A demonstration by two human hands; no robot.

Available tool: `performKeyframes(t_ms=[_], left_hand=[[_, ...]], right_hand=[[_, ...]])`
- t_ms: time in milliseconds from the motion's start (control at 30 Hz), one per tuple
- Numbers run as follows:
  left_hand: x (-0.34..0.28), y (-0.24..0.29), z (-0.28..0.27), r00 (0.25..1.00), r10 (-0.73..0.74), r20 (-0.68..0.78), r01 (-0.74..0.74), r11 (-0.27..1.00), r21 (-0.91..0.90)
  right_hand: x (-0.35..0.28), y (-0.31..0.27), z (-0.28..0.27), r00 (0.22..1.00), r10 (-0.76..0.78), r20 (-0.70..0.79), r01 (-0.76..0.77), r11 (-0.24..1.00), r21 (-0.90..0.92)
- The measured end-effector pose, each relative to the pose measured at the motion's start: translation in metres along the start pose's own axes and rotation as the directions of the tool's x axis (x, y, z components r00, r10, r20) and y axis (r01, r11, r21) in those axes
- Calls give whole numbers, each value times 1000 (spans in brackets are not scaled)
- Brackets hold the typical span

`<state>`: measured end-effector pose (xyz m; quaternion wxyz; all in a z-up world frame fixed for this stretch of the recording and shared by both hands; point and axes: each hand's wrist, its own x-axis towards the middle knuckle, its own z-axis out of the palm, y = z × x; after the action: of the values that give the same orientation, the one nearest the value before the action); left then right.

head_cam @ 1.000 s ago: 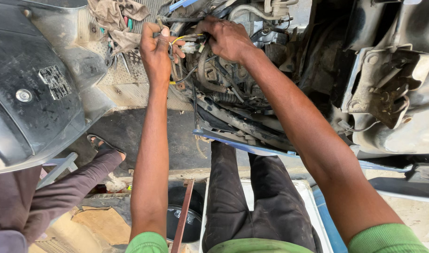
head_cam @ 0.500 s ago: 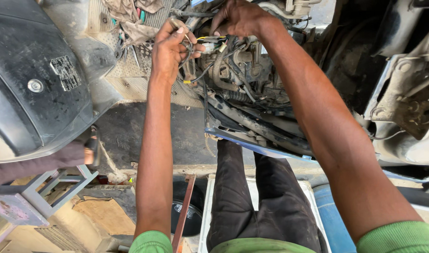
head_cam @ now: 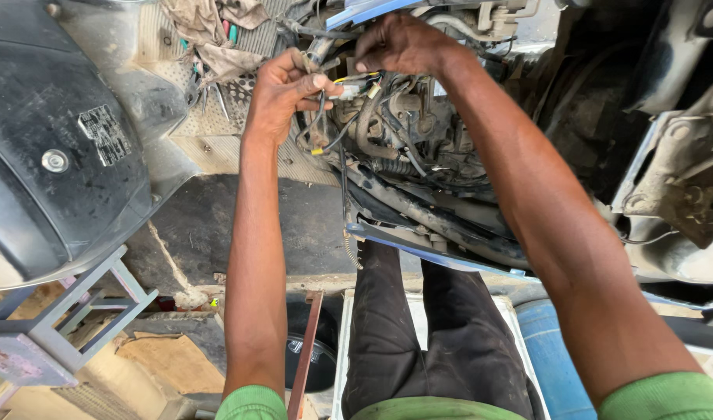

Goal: The person works under the front of a car, manipulating and connecting electrical wires and connectors in the engine bay area. The hands repeatedly reach into the confined space to route cables and join connectors.

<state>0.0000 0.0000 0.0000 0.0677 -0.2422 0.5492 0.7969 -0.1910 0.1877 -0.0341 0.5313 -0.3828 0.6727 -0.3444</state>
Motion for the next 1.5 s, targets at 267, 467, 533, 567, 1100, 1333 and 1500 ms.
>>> performKeyframes(t_ms=[267,467,533,567,1100,1333,1500], left_hand=[[11,1,15,951,-135,-277,136,991,-14],[0,3,33,968,156,-199,-170,984,-59],[1,12,30,947,212,-242,-236,969,-71],[3,14,31,938,208,-278,-238,968,-80],[-48,-3,53,996,82,46,-91,964,250],[-64,-9,70,979,142,144,-197,828,525],[-62,-22,105,918,340,205,-391,678,623]], right_hand=[[12,-11,-10,960,184,210,-133,963,-233],[-8,-34,-8,913,345,218,-310,934,-179],[-10,-44,-7,925,326,194,-289,937,-197],[-12,-46,-5,950,255,181,-196,936,-292],[-45,-15,20,991,130,9,-124,963,-241],[-26,-34,4,962,271,-22,-271,962,-41],[-15,-19,10,977,-211,16,203,913,-354]])
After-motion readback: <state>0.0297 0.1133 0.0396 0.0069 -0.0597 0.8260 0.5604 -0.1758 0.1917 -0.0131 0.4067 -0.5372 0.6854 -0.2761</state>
